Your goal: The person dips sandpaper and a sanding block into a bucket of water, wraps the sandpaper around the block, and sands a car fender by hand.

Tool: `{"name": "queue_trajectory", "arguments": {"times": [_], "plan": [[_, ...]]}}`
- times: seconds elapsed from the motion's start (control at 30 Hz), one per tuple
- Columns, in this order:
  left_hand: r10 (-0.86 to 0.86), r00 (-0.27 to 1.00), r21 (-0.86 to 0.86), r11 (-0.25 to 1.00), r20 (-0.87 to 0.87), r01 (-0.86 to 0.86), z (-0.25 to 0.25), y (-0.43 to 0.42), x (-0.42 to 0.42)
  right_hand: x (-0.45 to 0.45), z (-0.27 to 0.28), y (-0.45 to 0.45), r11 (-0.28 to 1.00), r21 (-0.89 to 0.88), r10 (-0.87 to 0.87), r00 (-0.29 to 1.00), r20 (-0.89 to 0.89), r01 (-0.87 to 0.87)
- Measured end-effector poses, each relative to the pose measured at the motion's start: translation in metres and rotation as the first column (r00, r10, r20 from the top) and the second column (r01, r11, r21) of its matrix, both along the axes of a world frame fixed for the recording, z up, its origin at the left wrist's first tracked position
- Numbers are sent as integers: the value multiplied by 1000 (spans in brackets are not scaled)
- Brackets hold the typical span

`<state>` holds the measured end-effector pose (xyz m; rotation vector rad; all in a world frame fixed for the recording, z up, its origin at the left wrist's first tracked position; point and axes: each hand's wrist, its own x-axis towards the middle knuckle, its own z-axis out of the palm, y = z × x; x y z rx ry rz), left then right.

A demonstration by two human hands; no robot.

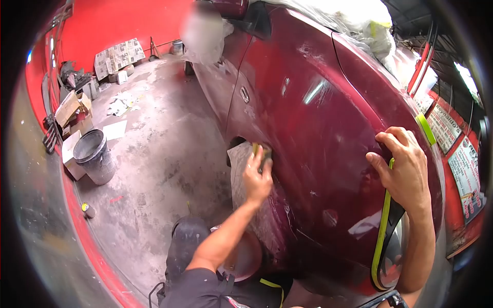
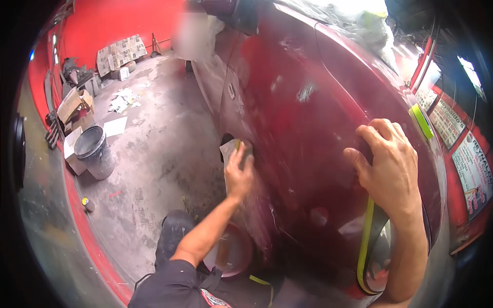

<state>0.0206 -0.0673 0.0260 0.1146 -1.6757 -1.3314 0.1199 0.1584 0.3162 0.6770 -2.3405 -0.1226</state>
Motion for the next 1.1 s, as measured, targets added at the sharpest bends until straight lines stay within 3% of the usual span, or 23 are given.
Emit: {"name": "queue_trajectory", "arguments": {"times": [0.03, 0.07, 0.1, 0.17, 0.23, 0.27, 0.3, 0.37, 0.43, 0.5, 0.57, 0.6, 0.67, 0.7, 0.77, 0.8, 0.83, 0.87, 0.9, 0.97, 1.0, 1.03, 1.1], "plan": [[8, 999, -20, 1000, -46, -9, 7, -17, -21, -1, 1, 0, 1000, 2, 14, 999, -33, -14], [-96, 985, 203, 977, 141, 66, 10, -46, -58, -2, 2, -1, 1000, -4, 15, 999, -28, -15], [-413, 830, 572, 807, 374, 143, 66, -70, -49, -2, 1, -1, 1000, -2, 14, 1000, -26, -14], [-257, 909, 484, 872, 328, 72, 32, -81, -94, -4, 4, -3, 1000, -28, -15, 1000, -3, 15], [24, 999, 175, 984, 38, -31, 19, -33, -51, -5, 4, -3, 1000, -11, -15, 1000, 6, 15], [24, 999, 38, 999, 46, -26, 27, -4, -5, -5, 3, -4, 1000, -18, -19, 1000, -5, 19], [30, 999, -6, 1000, -39, -30, 7, 20, 11, -5, 2, -5, 999, -25, -27, 999, -17, 27], [5, 997, -57, 998, -76, -9, 15, 12, 15, -6, 0, -5, 999, -18, -32, 1000, 1, 32], [53, 999, 68, 996, -11, -52, 26, -28, -44, -5, -1, -3, 999, -32, 3, 999, -43, -5], [-308, 880, 422, 896, 362, 140, 70, -71, -63, -5, 2, -3, 1000, -22, 5, 999, -32, -6], [-52, 986, 256, 967, 156, 10, 32, -46, -70, -7, 4, -4, 1000, -17, -20, 1000, -13, 20], [19, 1000, 57, 998, -13, -19, 31, -14, -28, -7, 3, -4, 1000, -23, -17, 1000, -9, 17], [-16, 996, -151, 988, -84, 4, 19, 51, 60, -7, 2, -3, 1000, -26, -17, 1000, -7, 16], [-147, 987, -134, 981, -68, 137, 0, 61, 78, -7, 0, -3, 1000, -23, -20, 1000, -5, 20], [-66, 990, -208, 977, -122, 40, -2, 36, 43, -5, -3, -2, 1000, -22, 20, 998, -65, -21], [-20, 995, -95, 995, -103, 10, 10, 13, 12, -5, -4, 0, 1000, -27, 11, 998, -58, -13], [-103, 994, 213, 971, -42, 110, 29, -15, -23, -6, -2, -1, 1000, -20, 5, 999, -39, -5], [-267, 948, 362, 912, 171, 192, 36, -49, -49, -6, 1, -1, 1000, -10, -1, 1000, -28, 1], [-277, 945, 350, 914, 171, 205, 31, -58, -60, -5, 2, 0, 1000, -14, -8, 1000, -29, 7], [-72, 997, 117, 991, 25, 69, 27, -20, -25, -8, 4, -1, 999, -27, -31, 1000, 6, 31], [-61, 996, 8, 998, -71, 61, 21, 13, 14, -8, 3, -1, 999, -35, -34, 999, 6, 34], [-42, 992, -213, 977, -122, 16, 3, 38, 48, -8, 1, -1, 1000, -20, -24, 1000, -11, 24], [-235, 953, -237, 953, -191, 187, -11, 56, 81, -9, 1, -1, 1000, 7, -12, 999, -30, 12]]}}
